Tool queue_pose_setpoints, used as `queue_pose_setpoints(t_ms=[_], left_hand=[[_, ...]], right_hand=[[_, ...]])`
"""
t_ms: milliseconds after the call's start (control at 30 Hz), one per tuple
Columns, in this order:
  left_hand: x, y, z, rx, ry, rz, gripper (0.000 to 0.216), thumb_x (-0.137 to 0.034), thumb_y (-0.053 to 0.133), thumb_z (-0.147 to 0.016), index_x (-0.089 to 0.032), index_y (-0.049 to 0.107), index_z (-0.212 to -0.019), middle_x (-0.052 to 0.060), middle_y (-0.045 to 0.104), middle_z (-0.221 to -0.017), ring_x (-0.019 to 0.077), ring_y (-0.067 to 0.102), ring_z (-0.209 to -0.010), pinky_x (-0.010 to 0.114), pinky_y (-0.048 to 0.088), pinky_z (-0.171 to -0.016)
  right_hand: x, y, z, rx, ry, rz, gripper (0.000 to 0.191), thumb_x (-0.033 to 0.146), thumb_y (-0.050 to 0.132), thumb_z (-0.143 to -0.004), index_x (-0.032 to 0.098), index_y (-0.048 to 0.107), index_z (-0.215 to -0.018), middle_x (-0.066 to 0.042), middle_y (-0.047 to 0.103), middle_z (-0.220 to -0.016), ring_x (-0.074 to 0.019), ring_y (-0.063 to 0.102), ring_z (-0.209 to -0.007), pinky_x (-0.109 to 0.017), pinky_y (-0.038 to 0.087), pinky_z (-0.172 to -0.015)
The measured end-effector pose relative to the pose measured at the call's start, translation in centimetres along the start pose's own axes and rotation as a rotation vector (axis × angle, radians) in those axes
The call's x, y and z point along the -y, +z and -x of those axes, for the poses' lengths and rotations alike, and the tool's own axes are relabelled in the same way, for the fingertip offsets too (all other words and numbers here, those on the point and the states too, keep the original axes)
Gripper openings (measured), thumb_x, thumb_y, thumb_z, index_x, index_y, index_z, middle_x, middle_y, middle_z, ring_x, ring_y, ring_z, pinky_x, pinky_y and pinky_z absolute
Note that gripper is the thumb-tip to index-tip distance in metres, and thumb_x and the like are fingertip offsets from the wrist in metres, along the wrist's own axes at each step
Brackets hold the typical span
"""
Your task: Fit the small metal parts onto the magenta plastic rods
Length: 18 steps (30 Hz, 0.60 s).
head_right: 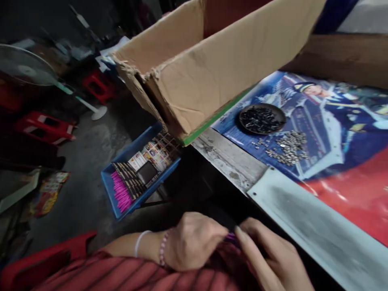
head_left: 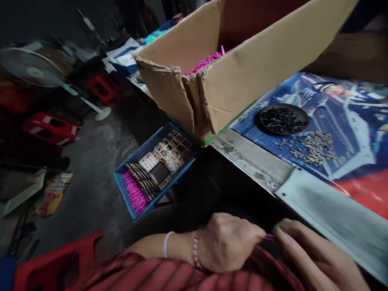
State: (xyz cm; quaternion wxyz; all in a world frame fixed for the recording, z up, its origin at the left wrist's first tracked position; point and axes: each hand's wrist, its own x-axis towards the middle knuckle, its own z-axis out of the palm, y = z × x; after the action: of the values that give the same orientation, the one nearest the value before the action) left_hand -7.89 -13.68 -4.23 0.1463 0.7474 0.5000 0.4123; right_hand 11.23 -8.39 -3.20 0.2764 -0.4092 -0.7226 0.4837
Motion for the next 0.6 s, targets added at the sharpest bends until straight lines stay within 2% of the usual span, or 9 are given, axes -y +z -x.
queue_pose_setpoints(t_ms=[67, 167, 300, 433, 600], left_hand=[[0.0, -1.2, 0.2, 0.007, -0.045, -0.005, 0.016, -0.017, 0.049, -0.1, -0.017, 0.065, -0.102, 0.007, 0.077, -0.071, 0.0224, 0.075, -0.06, 0.032, 0.06, -0.06], [0.2, -2.4, 0.2, 0.017, -0.07, -0.037, 0.014, -0.016, 0.049, -0.102, -0.018, 0.063, -0.102, 0.006, 0.078, -0.075, 0.0191, 0.076, -0.063, 0.028, 0.06, -0.063], [0.4, -2.6, 0.3, 0.041, -0.053, -0.037, 0.015, -0.017, 0.047, -0.104, -0.018, 0.062, -0.1, 0.004, 0.076, -0.072, 0.0176, 0.074, -0.06, 0.027, 0.058, -0.061], [0.4, -2.4, 0.4, 0.078, -0.033, -0.035, 0.016, -0.017, 0.046, -0.103, -0.017, 0.062, -0.1, 0.004, 0.074, -0.069, 0.0178, 0.073, -0.058, 0.027, 0.056, -0.059], [0.4, -2.5, 0.4, 0.079, -0.045, -0.016, 0.016, -0.017, 0.046, -0.103, -0.017, 0.062, -0.099, 0.004, 0.074, -0.069, 0.0178, 0.073, -0.058, 0.027, 0.056, -0.06]], right_hand=[[1.1, 0.4, -0.9, 0.011, 0.113, -0.054, 0.044, 0.048, 0.049, -0.102, 0.022, 0.053, -0.066, 0.001, 0.056, -0.057, -0.0129, 0.053, -0.049, -0.02, 0.047, -0.044], [1.4, 0.7, -1.2, 0.031, 0.193, -0.139, 0.048, 0.051, 0.044, -0.104, 0.021, 0.053, -0.068, 0.001, 0.056, -0.061, -0.0121, 0.053, -0.054, -0.02, 0.046, -0.05], [1.2, 1.3, -0.7, 0.04, 0.18, -0.163, 0.044, 0.051, 0.048, -0.102, 0.02, 0.054, -0.071, 0.002, 0.055, -0.063, -0.0114, 0.05, -0.055, -0.021, 0.044, -0.051], [1.6, 2.1, -0.8, 0.032, 0.112, -0.123, 0.037, 0.043, 0.052, -0.102, 0.02, 0.055, -0.073, 0.002, 0.054, -0.064, -0.0112, 0.048, -0.057, -0.021, 0.042, -0.052], [1.6, 2.6, -0.6, 0.044, 0.086, -0.128, 0.04, 0.039, 0.046, -0.105, 0.021, 0.048, -0.069, 0.004, 0.049, -0.06, -0.0099, 0.044, -0.053, -0.021, 0.038, -0.05]])
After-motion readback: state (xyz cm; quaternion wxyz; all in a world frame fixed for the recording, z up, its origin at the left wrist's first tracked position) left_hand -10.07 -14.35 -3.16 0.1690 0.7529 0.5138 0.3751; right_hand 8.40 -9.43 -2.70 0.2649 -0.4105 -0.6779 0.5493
